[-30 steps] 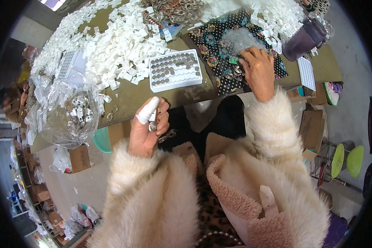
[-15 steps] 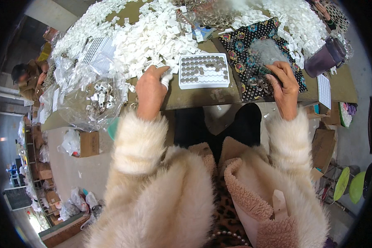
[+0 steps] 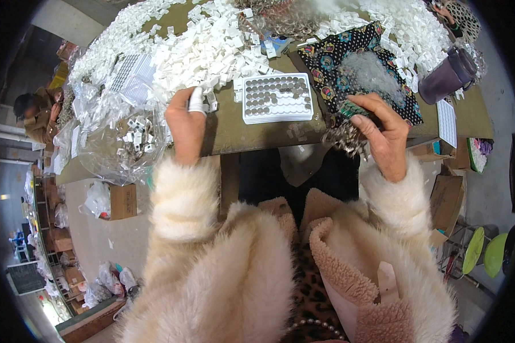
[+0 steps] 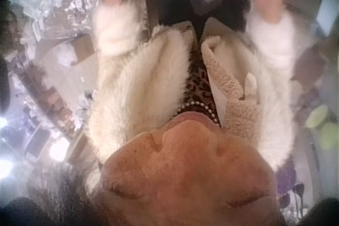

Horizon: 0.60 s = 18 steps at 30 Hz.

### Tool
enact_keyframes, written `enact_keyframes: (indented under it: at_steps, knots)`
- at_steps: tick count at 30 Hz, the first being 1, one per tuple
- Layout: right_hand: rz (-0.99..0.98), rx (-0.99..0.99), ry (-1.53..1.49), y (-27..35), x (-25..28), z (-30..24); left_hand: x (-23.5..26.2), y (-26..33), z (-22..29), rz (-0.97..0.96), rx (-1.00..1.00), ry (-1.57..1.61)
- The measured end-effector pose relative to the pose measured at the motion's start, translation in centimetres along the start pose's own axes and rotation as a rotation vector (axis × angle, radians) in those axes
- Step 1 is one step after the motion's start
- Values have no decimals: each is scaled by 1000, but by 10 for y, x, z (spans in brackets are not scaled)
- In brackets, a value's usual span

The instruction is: The person repeatedly picks small metal keychain parts and white plastic tags from a table, joins them together, and places the assembled units into a white tray. The process is repeated continuously with multiple items.

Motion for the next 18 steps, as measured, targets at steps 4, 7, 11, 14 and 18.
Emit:
enact_keyframes:
  at_steps: [4,7,11,14,18]
  knots:
    - [-282,-303,-518,5,-43,12,-12,18,3,-133,427,434]
    - [-422,-387,-630,9,-70,11,-44,44,39,-420,422,651]
    - [-350,-178,-424,6,-76,-3,-66,67,64,-518,420,761]
    - [-258,14,-244,5,-67,-16,-74,81,57,-405,651,871]
    - [-159,235,-103,8,-63,-32,-90,95,70,-488,843,1179]
Point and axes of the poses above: each hand's wrist, its own y-axis away from the middle knuckle, its own x-axis out of the back of the hand, z = x × y, the point moved 8 cm from there along -y, towards the middle knuckle, and after that the axes turned 13 degrees about y, right-handed, at the moved point
